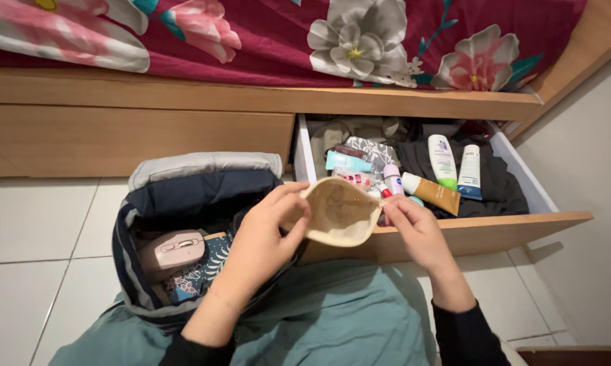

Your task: The person sits on the floor beside a bed, opens an under-bed drawer, and packs a striped backpack. They place folded clothes, a laptop, pouches, a wallet, and toiletry bottles from the drawer into the backpack, arranging items inside it.

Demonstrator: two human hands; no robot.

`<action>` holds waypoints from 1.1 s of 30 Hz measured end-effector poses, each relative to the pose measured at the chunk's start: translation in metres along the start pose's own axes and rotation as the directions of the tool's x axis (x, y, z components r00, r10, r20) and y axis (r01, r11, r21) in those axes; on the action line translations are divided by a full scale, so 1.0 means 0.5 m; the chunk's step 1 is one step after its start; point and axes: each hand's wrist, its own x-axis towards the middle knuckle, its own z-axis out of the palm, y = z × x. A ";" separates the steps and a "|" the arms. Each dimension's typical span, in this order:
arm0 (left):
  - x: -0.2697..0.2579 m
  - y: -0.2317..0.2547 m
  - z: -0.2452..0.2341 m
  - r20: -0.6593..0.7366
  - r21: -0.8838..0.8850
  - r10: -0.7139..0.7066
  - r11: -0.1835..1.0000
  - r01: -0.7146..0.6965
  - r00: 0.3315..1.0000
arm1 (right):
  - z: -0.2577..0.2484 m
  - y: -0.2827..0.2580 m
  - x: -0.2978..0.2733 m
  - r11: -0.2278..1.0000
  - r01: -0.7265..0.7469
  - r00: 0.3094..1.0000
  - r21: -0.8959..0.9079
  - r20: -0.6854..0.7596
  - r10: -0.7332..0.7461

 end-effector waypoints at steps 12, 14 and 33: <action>0.013 0.024 0.107 -0.064 0.378 -0.004 0.925 0.027 0.998 | 0.111 -0.221 0.005 0.740 0.329 0.944 -0.586 0.169 -0.285; 0.019 0.023 0.103 -0.106 0.411 -0.032 0.908 0.073 0.994 | 0.103 -0.206 0.020 0.713 0.350 0.927 -0.608 0.333 -0.172; 0.025 0.008 0.083 0.070 0.217 -0.409 0.896 0.386 0.910 | 0.024 0.245 0.262 0.516 0.284 0.905 -0.808 0.404 0.134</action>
